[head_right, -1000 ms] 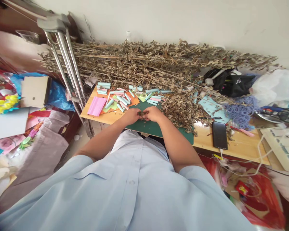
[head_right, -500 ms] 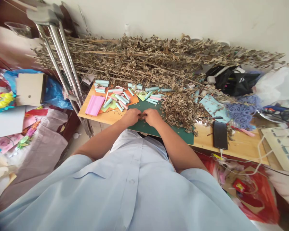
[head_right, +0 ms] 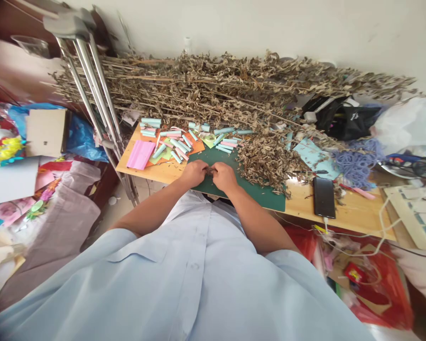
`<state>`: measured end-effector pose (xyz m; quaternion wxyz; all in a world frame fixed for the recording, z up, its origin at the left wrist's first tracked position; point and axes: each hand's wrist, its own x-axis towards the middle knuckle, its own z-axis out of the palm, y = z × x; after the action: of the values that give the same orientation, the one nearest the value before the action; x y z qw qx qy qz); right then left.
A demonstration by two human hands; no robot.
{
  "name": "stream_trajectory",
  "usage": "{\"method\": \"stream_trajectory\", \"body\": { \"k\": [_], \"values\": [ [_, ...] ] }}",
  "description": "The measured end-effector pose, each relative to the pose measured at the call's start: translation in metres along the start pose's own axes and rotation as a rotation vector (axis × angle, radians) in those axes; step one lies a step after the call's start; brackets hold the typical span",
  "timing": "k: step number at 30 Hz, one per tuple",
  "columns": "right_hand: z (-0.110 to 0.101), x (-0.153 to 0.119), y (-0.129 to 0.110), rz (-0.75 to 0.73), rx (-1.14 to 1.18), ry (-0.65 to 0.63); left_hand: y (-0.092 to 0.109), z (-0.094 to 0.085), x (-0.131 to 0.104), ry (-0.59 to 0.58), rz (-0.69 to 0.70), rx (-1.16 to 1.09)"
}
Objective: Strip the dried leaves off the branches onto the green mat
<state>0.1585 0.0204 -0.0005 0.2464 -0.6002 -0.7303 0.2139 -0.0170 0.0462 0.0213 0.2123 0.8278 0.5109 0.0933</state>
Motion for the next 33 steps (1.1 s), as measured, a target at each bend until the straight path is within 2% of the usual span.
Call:
{"method": "stream_trajectory", "body": {
  "k": [6, 12, 17, 25, 30, 33],
  "values": [
    [-0.006, -0.004, 0.012, 0.074, 0.094, 0.132, -0.001, 0.001, -0.001, 0.039, 0.006, -0.014],
    [-0.011, -0.007, 0.004, 0.01, 0.165, 0.204, 0.004, 0.002, 0.001, 0.049, 0.031, 0.011],
    [-0.01, -0.004, -0.005, -0.089, 0.137, 0.129, 0.007, 0.0, 0.004, 0.016, 0.038, -0.012],
    [-0.011, 0.004, -0.007, -0.073, 0.054, -0.014, 0.005, -0.014, 0.003, -0.063, 0.119, -0.144],
    [-0.021, 0.003, -0.01, -0.175, -0.068, -0.179, 0.004, -0.008, 0.001, -0.033, 0.087, -0.074],
    [-0.022, 0.005, -0.003, -0.211, -0.064, -0.173, 0.003, -0.005, 0.002, -0.048, 0.07, -0.052]
  ]
}}
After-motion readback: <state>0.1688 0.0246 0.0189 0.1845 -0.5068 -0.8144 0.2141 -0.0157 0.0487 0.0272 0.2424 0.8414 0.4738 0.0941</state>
